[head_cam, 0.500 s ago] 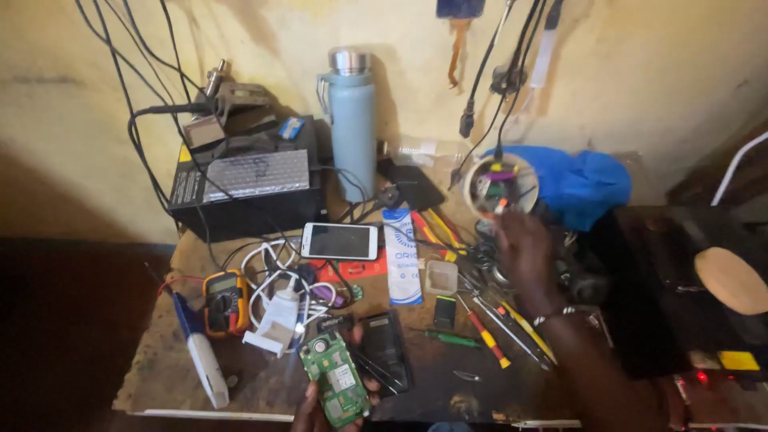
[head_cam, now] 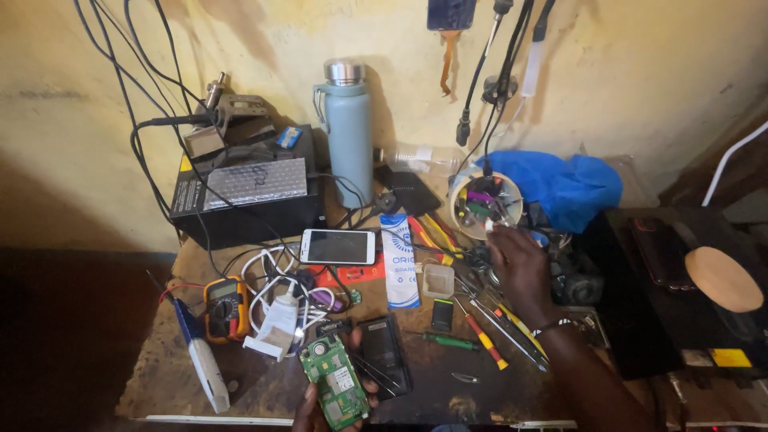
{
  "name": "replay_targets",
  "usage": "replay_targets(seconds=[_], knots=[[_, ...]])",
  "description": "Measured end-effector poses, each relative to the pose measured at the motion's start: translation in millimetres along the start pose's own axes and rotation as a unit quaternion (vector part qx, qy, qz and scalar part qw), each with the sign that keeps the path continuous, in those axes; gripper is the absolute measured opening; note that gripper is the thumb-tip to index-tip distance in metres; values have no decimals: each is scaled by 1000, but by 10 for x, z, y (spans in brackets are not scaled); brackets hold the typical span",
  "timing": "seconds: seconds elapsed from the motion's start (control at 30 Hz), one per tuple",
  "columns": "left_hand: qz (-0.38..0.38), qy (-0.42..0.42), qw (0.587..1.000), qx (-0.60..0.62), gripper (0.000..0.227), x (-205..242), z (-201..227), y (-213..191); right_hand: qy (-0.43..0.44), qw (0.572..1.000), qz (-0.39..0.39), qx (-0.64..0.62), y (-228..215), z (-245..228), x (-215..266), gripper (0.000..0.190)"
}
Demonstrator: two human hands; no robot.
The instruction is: The person holds a green circuit board and a rectangular electronic component, then uses a yellow tool to scrape the surface of the component. They pour liquid from a plastic bottle onto the component and continue scraping with the tool.
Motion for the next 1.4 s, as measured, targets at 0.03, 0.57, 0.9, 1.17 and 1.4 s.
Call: replay_targets(seconds=[0.03, 0.57, 0.9, 1.17, 1.4], knots=[[1, 0, 1000, 1, 89, 75, 46, 238, 0, 1000, -1, 0, -4, -8, -10, 20], [-58, 109, 992, 39, 85, 225, 193, 811, -11, 1000, 5, 18, -15, 6, 3, 14], [-77, -11, 997, -1, 92, 148, 163, 484, -15, 994, -5, 104, 5, 110, 144, 10], [-39, 72, 997, 10, 88, 230, 192, 718, -4, 985, 7, 173, 4, 89, 281, 18], [-74, 167, 982, 48, 74, 316, 266, 1040, -13, 983, -1, 183, -91, -51, 306, 13]])
Point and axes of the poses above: each hand's wrist, its own x-axis away from the middle knuckle, its own y-axis out of the palm, z = x × y, the point moved 4 cm from there along -x, towards the middle knuckle, and after that the axes turned 3 degrees about y, right-handed, at the moved point
